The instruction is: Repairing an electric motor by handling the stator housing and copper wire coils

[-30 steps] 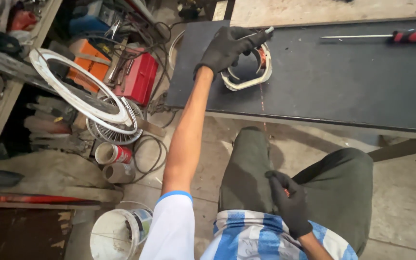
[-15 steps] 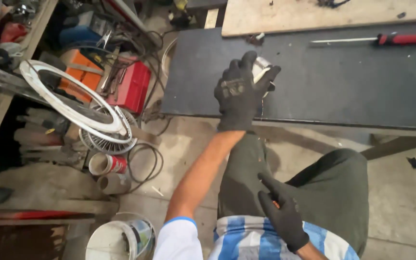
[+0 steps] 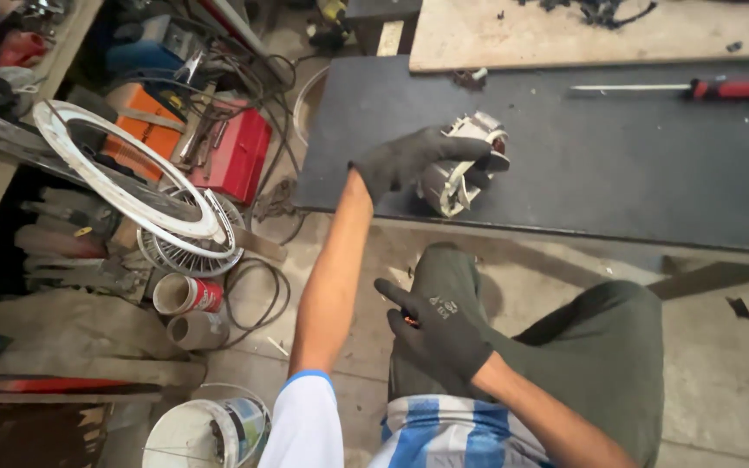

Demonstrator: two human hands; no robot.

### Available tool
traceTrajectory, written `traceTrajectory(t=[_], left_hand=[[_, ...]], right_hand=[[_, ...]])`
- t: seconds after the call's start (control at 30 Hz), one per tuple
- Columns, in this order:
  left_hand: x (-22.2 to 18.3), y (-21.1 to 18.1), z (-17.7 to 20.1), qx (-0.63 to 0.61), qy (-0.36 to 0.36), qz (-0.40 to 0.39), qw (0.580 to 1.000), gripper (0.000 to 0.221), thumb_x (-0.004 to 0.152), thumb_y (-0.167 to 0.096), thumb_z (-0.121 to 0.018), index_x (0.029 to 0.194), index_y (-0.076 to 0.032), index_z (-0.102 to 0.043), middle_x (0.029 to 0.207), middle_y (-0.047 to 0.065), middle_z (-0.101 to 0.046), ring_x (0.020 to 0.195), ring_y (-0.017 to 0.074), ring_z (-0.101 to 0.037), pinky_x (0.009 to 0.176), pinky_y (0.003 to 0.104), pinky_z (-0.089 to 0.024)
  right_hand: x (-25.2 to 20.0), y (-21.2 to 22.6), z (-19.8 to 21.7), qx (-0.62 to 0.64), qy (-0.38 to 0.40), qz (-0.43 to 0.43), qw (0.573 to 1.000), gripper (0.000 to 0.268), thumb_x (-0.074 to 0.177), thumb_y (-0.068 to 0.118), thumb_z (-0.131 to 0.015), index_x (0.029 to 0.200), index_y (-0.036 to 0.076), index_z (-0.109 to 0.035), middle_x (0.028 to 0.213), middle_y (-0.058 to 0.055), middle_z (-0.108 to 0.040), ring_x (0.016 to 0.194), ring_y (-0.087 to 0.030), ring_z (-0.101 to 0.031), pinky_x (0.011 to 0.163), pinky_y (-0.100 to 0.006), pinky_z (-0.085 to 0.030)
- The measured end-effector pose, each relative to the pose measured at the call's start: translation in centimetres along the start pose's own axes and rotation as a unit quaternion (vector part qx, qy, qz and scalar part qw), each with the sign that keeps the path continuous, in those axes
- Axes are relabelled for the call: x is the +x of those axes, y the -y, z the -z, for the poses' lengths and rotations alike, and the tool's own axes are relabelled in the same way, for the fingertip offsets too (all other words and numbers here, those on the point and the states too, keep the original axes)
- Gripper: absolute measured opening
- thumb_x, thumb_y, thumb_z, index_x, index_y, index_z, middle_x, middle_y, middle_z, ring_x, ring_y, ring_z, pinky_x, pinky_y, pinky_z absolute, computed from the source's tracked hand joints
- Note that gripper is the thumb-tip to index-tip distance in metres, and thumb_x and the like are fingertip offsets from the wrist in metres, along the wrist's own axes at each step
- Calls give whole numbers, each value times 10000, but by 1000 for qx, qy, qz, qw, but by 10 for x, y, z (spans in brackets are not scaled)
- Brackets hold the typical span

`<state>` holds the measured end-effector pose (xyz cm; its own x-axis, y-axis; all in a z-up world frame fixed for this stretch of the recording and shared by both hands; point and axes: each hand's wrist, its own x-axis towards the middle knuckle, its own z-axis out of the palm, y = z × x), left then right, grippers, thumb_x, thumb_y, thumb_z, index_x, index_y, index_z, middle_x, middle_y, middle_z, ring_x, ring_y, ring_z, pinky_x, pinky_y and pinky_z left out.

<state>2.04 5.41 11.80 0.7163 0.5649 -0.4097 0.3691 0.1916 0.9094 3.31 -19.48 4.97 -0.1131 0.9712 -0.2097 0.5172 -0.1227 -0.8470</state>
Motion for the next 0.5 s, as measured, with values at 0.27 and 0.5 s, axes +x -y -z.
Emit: traceTrajectory(t=[0.27, 0.5], left_hand=[[-66, -32, -37, 417, -190, 47, 888, 1495, 540, -904, -528, 1604, 68, -129, 1338, 284, -634, 1253, 483, -589, 1073, 505, -420], [-39, 30, -38, 293, -249, -239, 892, 1097, 732, -461, -788, 1581, -18, -252, 1411, 186, -647, 1223, 312, -689, 976, 364, -539]], right_hand=[[-5, -3, 3, -19, -40, -27, 999, 557, 877, 280, -588, 1432, 316, -620, 689, -52, -704, 568, -213, -624, 554, -370, -450], [-52, -101, 23, 52, -108, -119, 986, 402, 866, 355, -624, 1241, 287, -753, 1257, 86, -796, 1003, -171, -806, 864, -319, -599]])
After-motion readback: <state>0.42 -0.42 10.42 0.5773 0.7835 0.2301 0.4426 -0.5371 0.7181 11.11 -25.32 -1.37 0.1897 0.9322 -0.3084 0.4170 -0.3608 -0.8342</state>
